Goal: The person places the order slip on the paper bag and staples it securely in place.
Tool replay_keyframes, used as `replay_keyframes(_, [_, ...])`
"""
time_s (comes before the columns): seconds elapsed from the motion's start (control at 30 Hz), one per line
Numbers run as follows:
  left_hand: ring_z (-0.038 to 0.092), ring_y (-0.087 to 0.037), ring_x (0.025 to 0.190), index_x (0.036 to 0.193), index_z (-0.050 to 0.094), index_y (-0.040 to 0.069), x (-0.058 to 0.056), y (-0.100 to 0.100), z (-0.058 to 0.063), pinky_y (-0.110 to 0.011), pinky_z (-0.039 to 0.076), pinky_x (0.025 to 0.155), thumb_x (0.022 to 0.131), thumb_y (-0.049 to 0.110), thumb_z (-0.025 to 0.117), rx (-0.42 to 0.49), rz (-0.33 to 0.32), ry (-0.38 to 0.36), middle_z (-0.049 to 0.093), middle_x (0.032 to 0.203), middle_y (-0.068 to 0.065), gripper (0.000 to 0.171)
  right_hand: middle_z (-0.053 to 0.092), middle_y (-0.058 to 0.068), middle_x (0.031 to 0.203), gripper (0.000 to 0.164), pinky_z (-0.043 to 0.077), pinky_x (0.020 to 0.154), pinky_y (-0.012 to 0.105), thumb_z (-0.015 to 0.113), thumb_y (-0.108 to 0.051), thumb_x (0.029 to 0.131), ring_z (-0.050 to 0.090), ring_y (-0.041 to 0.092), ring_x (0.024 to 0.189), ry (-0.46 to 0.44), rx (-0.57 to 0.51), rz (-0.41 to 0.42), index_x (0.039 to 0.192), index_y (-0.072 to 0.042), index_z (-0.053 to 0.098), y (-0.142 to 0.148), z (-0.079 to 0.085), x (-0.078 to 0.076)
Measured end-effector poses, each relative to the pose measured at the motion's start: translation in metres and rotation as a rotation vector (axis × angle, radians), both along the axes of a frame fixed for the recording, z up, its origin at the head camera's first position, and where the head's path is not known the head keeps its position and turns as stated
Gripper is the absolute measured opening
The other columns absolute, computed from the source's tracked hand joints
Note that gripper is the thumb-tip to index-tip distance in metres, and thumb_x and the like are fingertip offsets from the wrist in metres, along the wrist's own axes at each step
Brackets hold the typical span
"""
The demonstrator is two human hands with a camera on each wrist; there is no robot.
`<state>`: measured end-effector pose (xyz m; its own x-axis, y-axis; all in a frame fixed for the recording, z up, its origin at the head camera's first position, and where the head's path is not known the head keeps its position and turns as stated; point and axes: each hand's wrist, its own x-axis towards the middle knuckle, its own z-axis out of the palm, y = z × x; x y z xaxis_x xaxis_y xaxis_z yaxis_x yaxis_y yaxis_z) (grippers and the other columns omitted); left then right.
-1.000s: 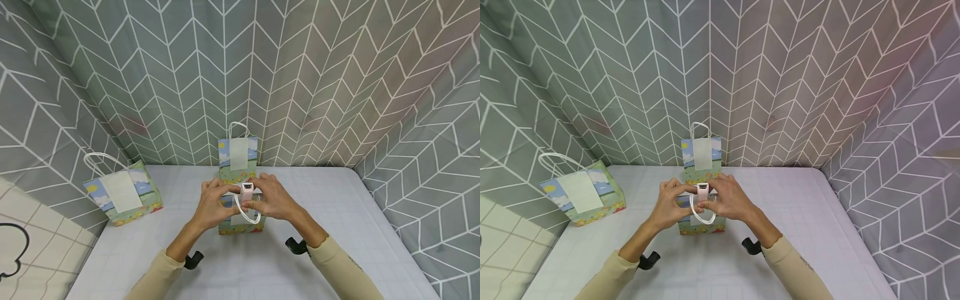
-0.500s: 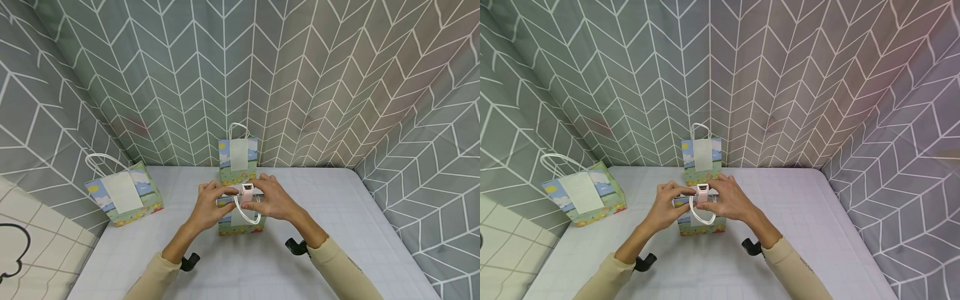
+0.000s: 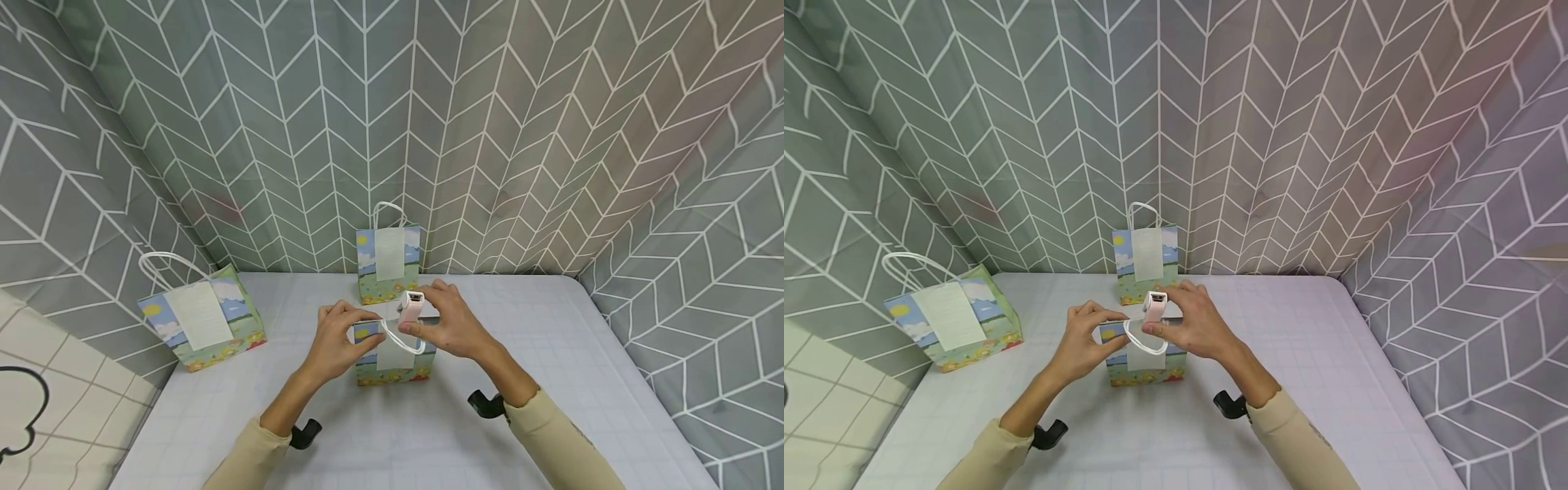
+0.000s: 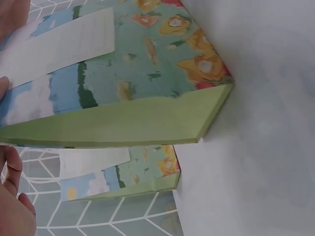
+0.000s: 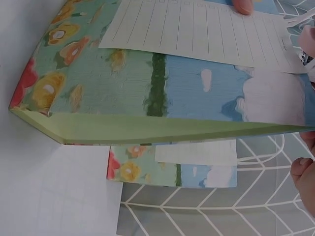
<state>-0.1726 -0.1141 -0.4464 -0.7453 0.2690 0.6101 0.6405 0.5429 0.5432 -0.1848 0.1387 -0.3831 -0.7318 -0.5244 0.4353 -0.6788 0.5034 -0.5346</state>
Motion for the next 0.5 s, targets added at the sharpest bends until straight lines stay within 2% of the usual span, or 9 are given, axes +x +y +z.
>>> replay_keyframes(0.17, [0.046, -0.007, 0.084, 0.104, 0.078, 0.019, 0.001, -0.004, -0.004, -0.043, 0.025, 0.085, 0.077, 0.028, 0.090, 0.013, 0.015, 0.001, 0.059, 0.086, 0.010, 0.031, 0.054, -0.008, 0.091, 0.036, 0.032, 0.077, 0.040, 0.081, -0.037, 0.085, 0.042, 0.014, 0.086, 0.013, -0.048, -0.036, 0.114, -0.020, 0.070, 0.004, -0.001, -0.003])
replay_keyframes(0.27, [0.048, -0.009, 0.085, 0.104, 0.078, 0.018, 0.000, -0.007, -0.005, -0.043, 0.025, 0.086, 0.076, 0.026, 0.090, 0.023, 0.010, 0.009, 0.059, 0.087, 0.008, 0.031, 0.055, -0.007, 0.092, 0.030, 0.032, 0.077, 0.040, 0.081, -0.035, 0.085, 0.043, 0.015, 0.088, 0.022, -0.080, -0.070, 0.108, -0.020, 0.069, 0.009, -0.001, -0.005])
replay_keyframes(0.5, [0.050, -0.011, 0.086, 0.104, 0.078, 0.016, -0.001, -0.015, -0.007, -0.044, 0.026, 0.088, 0.076, 0.023, 0.090, 0.052, 0.000, 0.030, 0.062, 0.087, 0.006, 0.032, 0.061, -0.001, 0.102, 0.036, 0.037, 0.081, 0.042, 0.082, -0.030, 0.084, 0.050, 0.028, 0.095, -0.005, -0.153, -0.148, 0.114, -0.015, 0.068, 0.025, -0.003, -0.009])
